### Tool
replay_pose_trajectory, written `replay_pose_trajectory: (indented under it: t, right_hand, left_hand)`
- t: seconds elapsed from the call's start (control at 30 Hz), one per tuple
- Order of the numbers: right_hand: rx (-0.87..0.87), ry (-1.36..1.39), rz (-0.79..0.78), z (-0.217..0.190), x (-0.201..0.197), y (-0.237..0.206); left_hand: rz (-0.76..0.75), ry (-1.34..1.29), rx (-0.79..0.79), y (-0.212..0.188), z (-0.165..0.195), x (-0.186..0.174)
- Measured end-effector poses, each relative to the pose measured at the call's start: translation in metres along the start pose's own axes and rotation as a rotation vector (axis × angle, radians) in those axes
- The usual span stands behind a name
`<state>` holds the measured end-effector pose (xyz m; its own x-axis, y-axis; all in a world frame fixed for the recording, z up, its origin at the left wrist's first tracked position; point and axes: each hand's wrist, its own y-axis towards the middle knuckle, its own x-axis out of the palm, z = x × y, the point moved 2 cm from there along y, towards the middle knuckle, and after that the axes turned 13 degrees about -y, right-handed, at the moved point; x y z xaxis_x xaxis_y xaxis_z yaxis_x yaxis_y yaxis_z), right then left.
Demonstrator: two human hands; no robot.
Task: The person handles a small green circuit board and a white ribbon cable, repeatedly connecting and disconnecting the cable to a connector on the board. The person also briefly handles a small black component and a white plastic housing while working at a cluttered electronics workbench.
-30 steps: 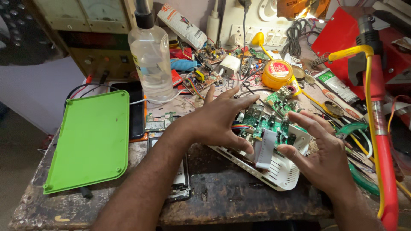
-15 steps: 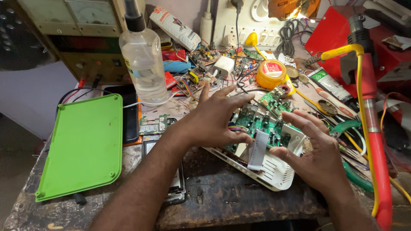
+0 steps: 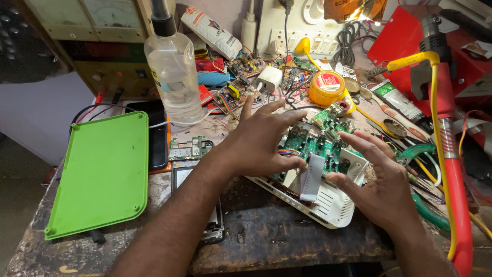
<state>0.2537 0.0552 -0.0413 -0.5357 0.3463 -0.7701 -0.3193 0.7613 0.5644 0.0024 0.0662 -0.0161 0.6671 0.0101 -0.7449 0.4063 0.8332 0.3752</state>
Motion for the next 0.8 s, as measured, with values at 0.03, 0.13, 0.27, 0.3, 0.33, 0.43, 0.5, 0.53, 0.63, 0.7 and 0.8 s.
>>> replay_pose_trajectory:
  t: [0.03, 0.13, 0.27, 0.3, 0.33, 0.43, 0.5, 0.53, 0.63, 0.7, 0.8]
  right_hand:
    - [-0.001, 0.001, 0.0, 0.0, 0.0, 0.0]
    - [-0.003, -0.002, 0.012, 0.0, 0.0, 0.0]
    - [-0.001, 0.012, 0.026, 0.0, 0.001, 0.0]
    - [-0.007, 0.014, 0.032, -0.001, 0.001, 0.0]
    - [-0.012, 0.016, 0.037, -0.001, 0.001, 0.0]
    - [-0.065, 0.027, 0.051, -0.004, 0.001, 0.002]
    - [-0.097, 0.039, 0.052, -0.008, -0.001, 0.005]
    - [-0.114, 0.046, 0.052, -0.011, -0.001, 0.006]
    - [-0.193, -0.11, 0.127, -0.021, -0.007, 0.005]
    - [-0.253, -0.12, 0.139, -0.027, -0.008, 0.006]
    - [-0.323, -0.237, 0.157, -0.033, -0.006, 0.009]
  left_hand:
    - [0.004, 0.0, 0.004, 0.0, 0.0, 0.0]
    - [0.014, 0.004, 0.02, 0.001, 0.001, 0.0]
    - [0.002, 0.027, -0.024, 0.001, 0.0, 0.003]
    - [0.02, 0.03, -0.009, 0.001, 0.0, 0.003]
    - [0.037, 0.031, 0.005, 0.0, 0.001, 0.004]
    - [0.077, 0.037, 0.025, 0.0, 0.002, 0.007]
    - [0.098, 0.037, 0.044, 0.001, 0.004, 0.008]
    - [0.107, 0.037, 0.057, 0.001, 0.005, 0.008]
    - [0.107, 0.073, 0.064, 0.001, 0.007, 0.006]
    - [0.104, 0.085, 0.066, 0.001, 0.008, 0.005]
    - [0.112, 0.072, 0.079, 0.001, 0.009, 0.005]
